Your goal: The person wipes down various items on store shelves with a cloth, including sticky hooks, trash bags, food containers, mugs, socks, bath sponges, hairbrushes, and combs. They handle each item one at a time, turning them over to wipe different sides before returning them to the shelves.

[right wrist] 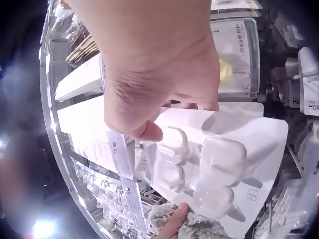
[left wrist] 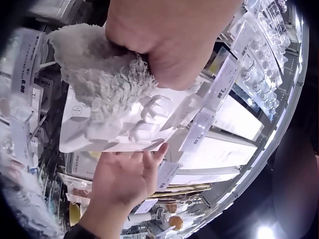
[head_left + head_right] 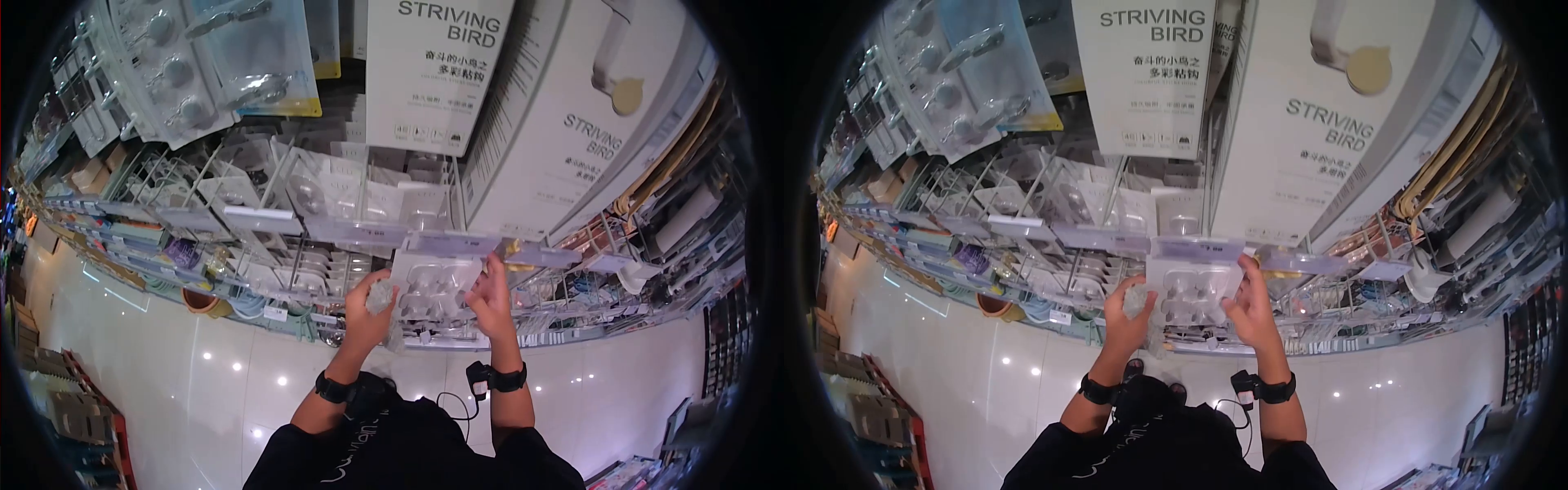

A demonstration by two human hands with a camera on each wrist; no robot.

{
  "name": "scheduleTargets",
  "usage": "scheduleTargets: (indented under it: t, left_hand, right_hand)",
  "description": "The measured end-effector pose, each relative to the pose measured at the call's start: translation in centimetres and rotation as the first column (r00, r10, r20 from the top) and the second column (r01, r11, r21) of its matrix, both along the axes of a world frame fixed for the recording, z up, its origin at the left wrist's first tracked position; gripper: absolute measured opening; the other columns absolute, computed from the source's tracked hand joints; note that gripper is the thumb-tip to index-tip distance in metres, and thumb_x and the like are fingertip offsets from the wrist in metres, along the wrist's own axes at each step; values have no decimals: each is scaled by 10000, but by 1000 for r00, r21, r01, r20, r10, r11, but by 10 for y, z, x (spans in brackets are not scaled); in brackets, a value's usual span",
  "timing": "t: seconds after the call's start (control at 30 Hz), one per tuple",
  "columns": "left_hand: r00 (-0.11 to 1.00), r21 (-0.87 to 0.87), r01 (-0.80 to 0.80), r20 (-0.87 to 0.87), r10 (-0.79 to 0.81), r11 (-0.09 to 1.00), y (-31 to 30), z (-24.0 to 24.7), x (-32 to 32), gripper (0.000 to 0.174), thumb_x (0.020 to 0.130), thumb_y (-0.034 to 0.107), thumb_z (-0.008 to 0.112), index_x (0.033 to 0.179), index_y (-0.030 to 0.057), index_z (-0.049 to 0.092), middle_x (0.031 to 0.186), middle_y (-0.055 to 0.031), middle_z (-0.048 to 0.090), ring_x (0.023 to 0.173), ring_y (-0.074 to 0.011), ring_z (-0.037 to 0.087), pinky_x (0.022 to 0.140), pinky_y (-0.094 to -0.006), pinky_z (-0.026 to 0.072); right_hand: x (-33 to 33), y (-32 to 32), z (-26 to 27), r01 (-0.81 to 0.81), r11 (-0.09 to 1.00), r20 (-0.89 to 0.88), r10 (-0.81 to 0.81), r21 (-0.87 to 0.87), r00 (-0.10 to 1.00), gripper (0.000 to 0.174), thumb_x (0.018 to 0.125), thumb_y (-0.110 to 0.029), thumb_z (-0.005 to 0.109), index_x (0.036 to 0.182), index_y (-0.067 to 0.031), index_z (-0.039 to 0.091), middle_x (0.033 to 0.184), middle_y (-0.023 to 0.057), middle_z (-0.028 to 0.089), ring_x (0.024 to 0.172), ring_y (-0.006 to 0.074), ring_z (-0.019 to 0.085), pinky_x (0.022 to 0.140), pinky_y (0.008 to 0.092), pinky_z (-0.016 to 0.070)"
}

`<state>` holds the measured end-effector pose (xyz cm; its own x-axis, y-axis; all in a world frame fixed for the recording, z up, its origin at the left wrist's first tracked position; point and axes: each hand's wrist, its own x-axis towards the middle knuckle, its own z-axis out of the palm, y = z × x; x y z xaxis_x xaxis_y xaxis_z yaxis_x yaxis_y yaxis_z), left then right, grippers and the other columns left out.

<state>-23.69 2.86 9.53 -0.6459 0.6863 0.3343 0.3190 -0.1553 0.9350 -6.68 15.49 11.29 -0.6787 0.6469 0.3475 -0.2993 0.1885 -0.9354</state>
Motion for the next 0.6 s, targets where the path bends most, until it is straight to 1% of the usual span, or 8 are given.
scheduleTargets:
  t: [0.03, 0.07, 0.13, 0.17, 0.33, 0.4, 0.53, 0.6]
  left_hand:
    - [999, 51, -19, -35, 20, 999, 2, -1, -1, 246, 778, 14, 663, 1013, -4, 592, 914, -117, 641, 851, -144, 599, 767, -273, 462]
    - [997, 105, -36, -69, 43, 994, 4, -2, -2, 235, 779, 11, 662, 1002, -3, 591, 907, -120, 641, 844, -148, 601, 765, -273, 464]
    - [999, 88, -18, -29, 21, 996, 9, -3, -4, 237, 773, 6, 666, 997, -7, 590, 898, -120, 640, 836, -154, 604, 763, -274, 464]
    - [1000, 66, -7, 10, 6, 998, 10, -3, -4, 239, 768, 1, 669, 992, -11, 588, 889, -121, 639, 828, -159, 606, 761, -274, 464]
    - [1000, 74, 3, -10, -2, 997, 8, -5, -2, 244, 759, -1, 674, 987, -13, 588, 880, -120, 637, 816, -157, 605, 758, -276, 463]
    - [999, 93, 20, 26, -23, 996, 2, 3, -1, 243, 759, 8, 675, 985, -12, 590, 878, -118, 637, 812, -153, 603, 756, -279, 463]
    - [991, 59, 51, 120, -57, 997, -2, -2, -7, 236, 768, 29, 678, 986, -7, 593, 887, -119, 638, 819, -149, 604, 756, -276, 462]
    - [992, 12, 51, 112, -52, 999, 5, -3, -10, 258, 750, 28, 680, 991, -7, 594, 882, -124, 637, 818, -174, 614, 764, -287, 464]
  right_hand:
    - [-10, 0, -2, 69, 991, -144, -51, 117, 988, 601, 817, -16, 542, 1352, 40, 274, 1316, 157, 365, 1222, 238, 377, 1008, 309, 275]
    - [-13, 4, -1, 77, 989, -143, -59, 124, 988, 601, 817, -16, 542, 1352, 40, 274, 1316, 157, 365, 1222, 238, 377, 1008, 309, 275]
    - [-18, 7, 2, 199, 954, 33, -211, 225, 977, 465, 837, -43, 561, 1264, 53, 405, 1205, 138, 452, 1111, 209, 439, 960, 303, 321]
    - [-21, 4, 6, 257, 959, 62, -266, 117, 962, 327, 849, -58, 563, 1147, 61, 501, 1096, 124, 497, 1025, 185, 457, 916, 296, 348]
    - [-20, -5, 11, 355, 922, 48, -366, 157, 929, 256, 860, -75, 559, 1076, 57, 522, 963, 86, 526, 881, 145, 459, 776, 260, 379]
    - [-17, -9, 14, 381, 913, 141, -400, 145, 906, 255, 858, -72, 562, 1077, 52, 522, 927, 67, 535, 829, 114, 466, 702, 235, 389]
    - [-23, -14, 21, 402, 900, 136, -425, 167, 895, 253, 853, -60, 558, 1080, 46, 522, 924, 63, 544, 815, 82, 490, 665, 214, 407]
    - [-25, -10, 11, 416, 908, 96, -418, 45, 903, 276, 846, -52, 554, 1104, 40, 518, 932, 65, 558, 829, 81, 511, 701, 211, 417]
